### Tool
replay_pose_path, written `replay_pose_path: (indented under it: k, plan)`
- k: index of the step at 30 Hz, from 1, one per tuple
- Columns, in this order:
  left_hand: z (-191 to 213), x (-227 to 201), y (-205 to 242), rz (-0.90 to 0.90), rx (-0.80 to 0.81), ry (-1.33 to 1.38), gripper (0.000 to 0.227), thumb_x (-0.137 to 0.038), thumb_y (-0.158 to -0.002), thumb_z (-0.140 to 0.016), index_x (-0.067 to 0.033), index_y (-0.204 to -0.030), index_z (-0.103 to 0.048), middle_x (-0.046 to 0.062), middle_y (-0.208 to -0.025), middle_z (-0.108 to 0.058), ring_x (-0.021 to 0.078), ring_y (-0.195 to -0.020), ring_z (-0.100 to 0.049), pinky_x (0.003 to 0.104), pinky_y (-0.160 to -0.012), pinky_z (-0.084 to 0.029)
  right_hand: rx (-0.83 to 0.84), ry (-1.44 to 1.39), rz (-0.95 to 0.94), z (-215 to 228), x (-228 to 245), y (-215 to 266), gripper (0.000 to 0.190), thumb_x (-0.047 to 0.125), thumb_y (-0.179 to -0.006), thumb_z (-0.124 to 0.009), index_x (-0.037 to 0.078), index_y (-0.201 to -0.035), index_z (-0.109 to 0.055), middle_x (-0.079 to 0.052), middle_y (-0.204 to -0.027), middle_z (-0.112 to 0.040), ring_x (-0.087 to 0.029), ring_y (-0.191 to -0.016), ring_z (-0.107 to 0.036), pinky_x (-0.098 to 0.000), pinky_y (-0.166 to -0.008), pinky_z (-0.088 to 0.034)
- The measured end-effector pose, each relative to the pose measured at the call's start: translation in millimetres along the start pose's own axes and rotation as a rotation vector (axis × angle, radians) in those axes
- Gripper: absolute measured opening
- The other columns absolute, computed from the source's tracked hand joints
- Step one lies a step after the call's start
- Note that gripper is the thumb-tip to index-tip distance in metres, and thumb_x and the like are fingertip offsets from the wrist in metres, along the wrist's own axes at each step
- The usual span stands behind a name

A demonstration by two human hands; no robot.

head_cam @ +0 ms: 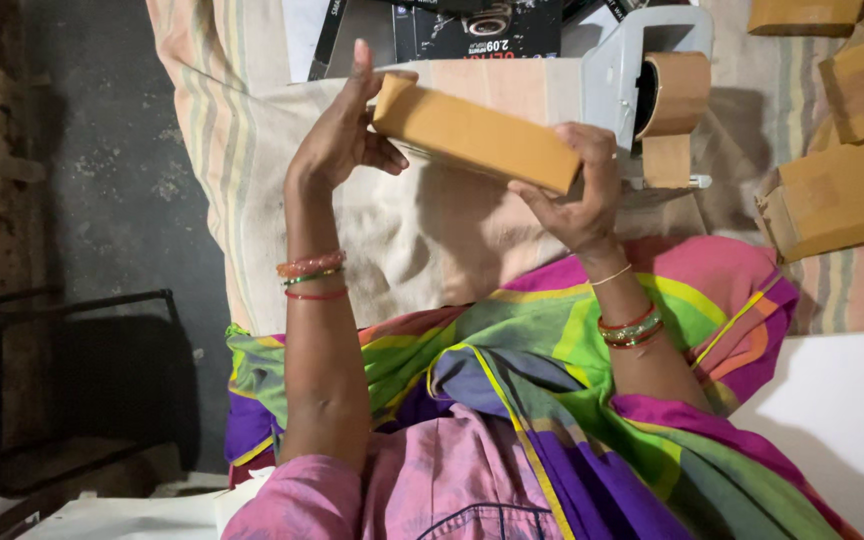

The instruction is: The person packs smart watches into cardboard boxes. She opens a smart watch box, places it into a larger shipping box, closes the flaps, and seals the box with packing tape using a tape dispenser. She repeats this process for multiple units.

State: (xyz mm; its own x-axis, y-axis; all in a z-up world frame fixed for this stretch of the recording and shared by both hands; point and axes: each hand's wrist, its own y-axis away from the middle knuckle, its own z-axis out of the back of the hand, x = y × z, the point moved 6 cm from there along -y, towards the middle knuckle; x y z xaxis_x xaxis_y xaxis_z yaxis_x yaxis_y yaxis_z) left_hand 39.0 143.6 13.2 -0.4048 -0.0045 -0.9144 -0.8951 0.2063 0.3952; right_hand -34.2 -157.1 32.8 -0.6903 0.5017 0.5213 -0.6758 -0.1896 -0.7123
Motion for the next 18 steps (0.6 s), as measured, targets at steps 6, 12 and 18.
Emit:
replay_pose_path:
  k: [6,12,18]
  plan:
    - [3.2,-15.6,-31.9,-0.242,-0.216,-0.479,0.086,-0.071,-0.079,-0.076,-0.0008,-0.129,-0.07,0.02,-0.098,-0.077,0.0258,-0.079,-0.074,0.035,-0.068,-0.057,-0.045,-0.241,-0.333,-18.9,-51.8,-17.7,0.062,0.024,-0.099,-0.085,0.003,-0.145,-0.049,-0.015,-0.141,-0.055,-0.03,-0.132,-0.057,-0.0401,-0.118,-0.049]
    - [-0.8,2.4,-62.4,-0.115,-0.589,-0.826,0.087,-0.078,-0.065,-0.076,-0.0032,-0.109,-0.076,0.018,-0.095,-0.077,0.0278,-0.087,-0.076,0.04,-0.078,-0.059,0.196,0.392,-0.339,-46.1,-77.8,-28.9,0.064,0.025,-0.106,-0.069,0.002,-0.159,-0.041,-0.022,-0.166,-0.033,-0.04,-0.156,-0.03,-0.0512,-0.13,-0.032]
    - [-8.1,35.2,-74.7,-0.098,-0.54,-0.678,0.082,-0.076,-0.078,-0.061,-0.0059,-0.121,-0.071,0.017,-0.089,-0.078,0.0295,-0.087,-0.079,0.042,-0.079,-0.06,0.523,0.713,-0.409,-93.5,-44.0,-34.3,0.069,0.041,-0.11,-0.04,0.0,-0.163,-0.024,-0.019,-0.171,-0.015,-0.039,-0.157,-0.004,-0.0724,-0.119,-0.001]
